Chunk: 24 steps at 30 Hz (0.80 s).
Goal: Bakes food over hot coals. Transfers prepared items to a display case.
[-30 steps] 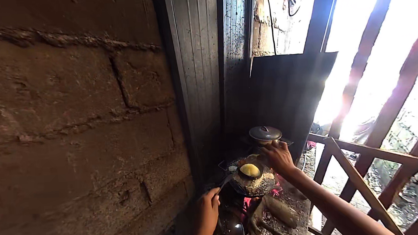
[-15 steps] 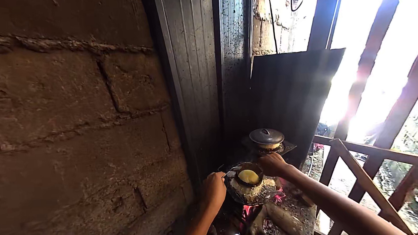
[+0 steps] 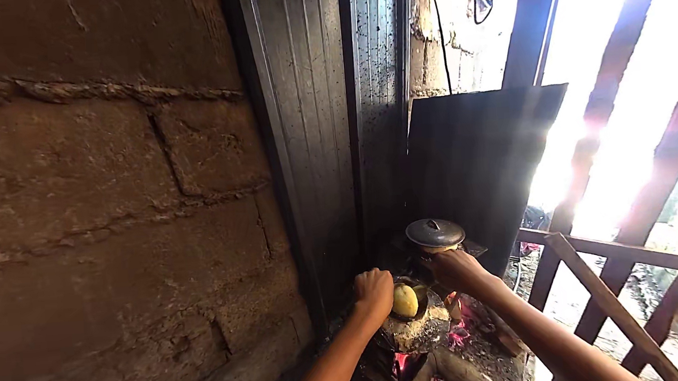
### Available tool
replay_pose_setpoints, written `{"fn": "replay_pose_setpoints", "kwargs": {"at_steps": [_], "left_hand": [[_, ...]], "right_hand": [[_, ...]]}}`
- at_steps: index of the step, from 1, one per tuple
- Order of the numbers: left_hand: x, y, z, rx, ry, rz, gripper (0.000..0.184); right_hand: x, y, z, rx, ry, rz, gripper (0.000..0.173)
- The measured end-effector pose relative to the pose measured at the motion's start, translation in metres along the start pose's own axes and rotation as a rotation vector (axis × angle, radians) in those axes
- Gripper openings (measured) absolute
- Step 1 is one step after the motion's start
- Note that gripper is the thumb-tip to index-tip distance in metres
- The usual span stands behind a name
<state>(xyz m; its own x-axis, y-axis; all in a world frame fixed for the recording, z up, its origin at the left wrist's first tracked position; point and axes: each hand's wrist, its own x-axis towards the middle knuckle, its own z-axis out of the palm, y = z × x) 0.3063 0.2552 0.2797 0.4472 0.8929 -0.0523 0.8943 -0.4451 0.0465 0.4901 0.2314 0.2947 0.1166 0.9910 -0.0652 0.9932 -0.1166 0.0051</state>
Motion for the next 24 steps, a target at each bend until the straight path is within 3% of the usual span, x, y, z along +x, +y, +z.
{"fn": "replay_pose_setpoints", "kwargs": {"at_steps": [4, 9, 13, 16, 19, 21, 24], "left_hand": [[0.002, -0.005, -0.009, 0.031, -0.047, -0.035, 0.034], [0.002, -0.013, -0.006, 0.028, -0.069, -0.071, 0.034], [-0.005, -0.018, -0.006, 0.008, -0.068, -0.094, 0.034], [-0.008, -0.017, -0.008, 0.003, -0.071, -0.112, 0.033], [-0.013, -0.015, -0.008, 0.012, -0.075, -0.128, 0.033], [-0.019, -0.016, -0.009, 0.015, -0.075, -0.145, 0.034], [-0.030, -0.020, -0.018, -0.015, -0.047, -0.191, 0.034]], "right_hand": [[-0.005, -0.002, 0.008, -0.132, 0.129, -0.032, 0.022], [0.009, -0.005, 0.033, -0.184, 0.123, -0.140, 0.022], [0.005, -0.010, 0.017, -0.234, 0.305, -0.203, 0.023], [0.011, -0.023, 0.009, -0.276, 0.375, -0.408, 0.023], [0.032, -0.028, 0.032, -0.348, 0.451, -0.663, 0.019], [0.041, -0.019, 0.044, -0.337, 0.416, -0.672, 0.020], [0.046, 0.005, 0.040, -0.164, 0.114, -0.445, 0.020]]}}
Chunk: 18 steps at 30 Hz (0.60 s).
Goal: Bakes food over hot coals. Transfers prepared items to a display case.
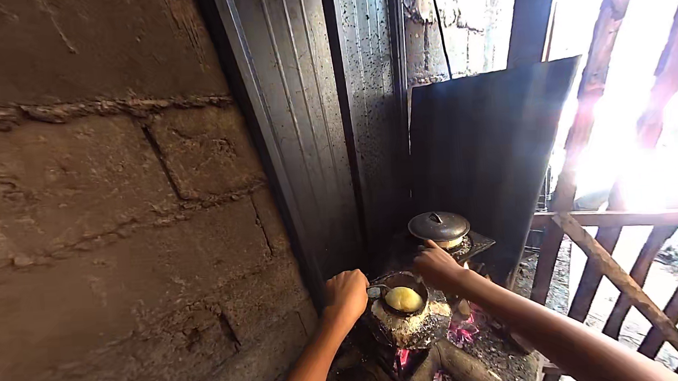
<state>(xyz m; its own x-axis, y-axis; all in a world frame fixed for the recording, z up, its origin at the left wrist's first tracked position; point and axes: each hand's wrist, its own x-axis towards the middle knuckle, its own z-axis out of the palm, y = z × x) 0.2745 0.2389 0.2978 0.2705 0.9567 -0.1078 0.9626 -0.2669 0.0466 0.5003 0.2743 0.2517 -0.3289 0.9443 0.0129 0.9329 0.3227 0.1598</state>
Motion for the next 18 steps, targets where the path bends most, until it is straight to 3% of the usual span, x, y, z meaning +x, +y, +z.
{"fn": "replay_pose_setpoints", "kwargs": {"at_steps": [2, 5, 13, 18], "left_hand": [[-0.001, -0.001, -0.001, -0.029, 0.041, -0.028, 0.035], [0.012, 0.011, 0.000, -0.046, 0.085, -0.023, 0.035], [0.038, 0.036, 0.009, -0.005, -0.041, 0.005, 0.032], [0.037, 0.023, 0.004, -0.055, -0.061, 0.016, 0.031]], "right_hand": [[-0.003, 0.013, 0.004, 0.127, -0.044, 0.079, 0.022], [-0.011, 0.018, 0.000, 0.152, 0.040, 0.145, 0.022], [-0.035, 0.025, -0.013, 0.170, 0.179, 0.237, 0.020], [-0.027, 0.014, 0.009, 0.152, 0.138, 0.163, 0.020]]}}
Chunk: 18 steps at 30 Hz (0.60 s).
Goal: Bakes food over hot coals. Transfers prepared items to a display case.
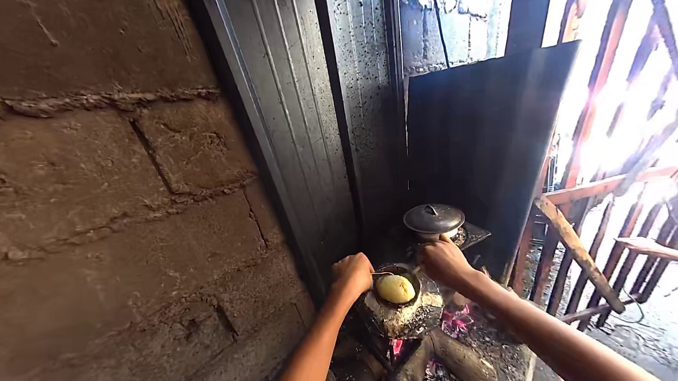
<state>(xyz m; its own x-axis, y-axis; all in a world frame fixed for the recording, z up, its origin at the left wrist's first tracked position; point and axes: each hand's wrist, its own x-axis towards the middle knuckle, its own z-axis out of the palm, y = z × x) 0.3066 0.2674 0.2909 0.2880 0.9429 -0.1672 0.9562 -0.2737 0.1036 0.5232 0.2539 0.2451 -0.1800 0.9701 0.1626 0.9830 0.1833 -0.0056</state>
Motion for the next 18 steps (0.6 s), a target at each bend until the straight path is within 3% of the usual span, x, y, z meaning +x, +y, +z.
{"fn": "replay_pose_setpoints", "kwargs": {"at_steps": [5, 10, 14, 18], "left_hand": [[-0.034, -0.020, 0.006, -0.153, 0.162, -0.053, 0.035], [-0.089, -0.022, 0.039, -0.224, 0.127, -0.066, 0.040], [-0.078, -0.003, 0.072, -0.227, 0.151, -0.090, 0.043], [-0.072, 0.009, 0.066, -0.234, 0.192, -0.082, 0.044]], "right_hand": [[-0.003, 0.001, 0.006, 0.162, -0.092, 0.042, 0.022], [-0.009, 0.008, 0.014, 0.251, -0.110, 0.148, 0.025], [-0.015, 0.017, 0.020, 0.342, -0.041, 0.205, 0.020], [-0.028, 0.023, 0.015, 0.415, 0.058, 0.256, 0.016]]}}
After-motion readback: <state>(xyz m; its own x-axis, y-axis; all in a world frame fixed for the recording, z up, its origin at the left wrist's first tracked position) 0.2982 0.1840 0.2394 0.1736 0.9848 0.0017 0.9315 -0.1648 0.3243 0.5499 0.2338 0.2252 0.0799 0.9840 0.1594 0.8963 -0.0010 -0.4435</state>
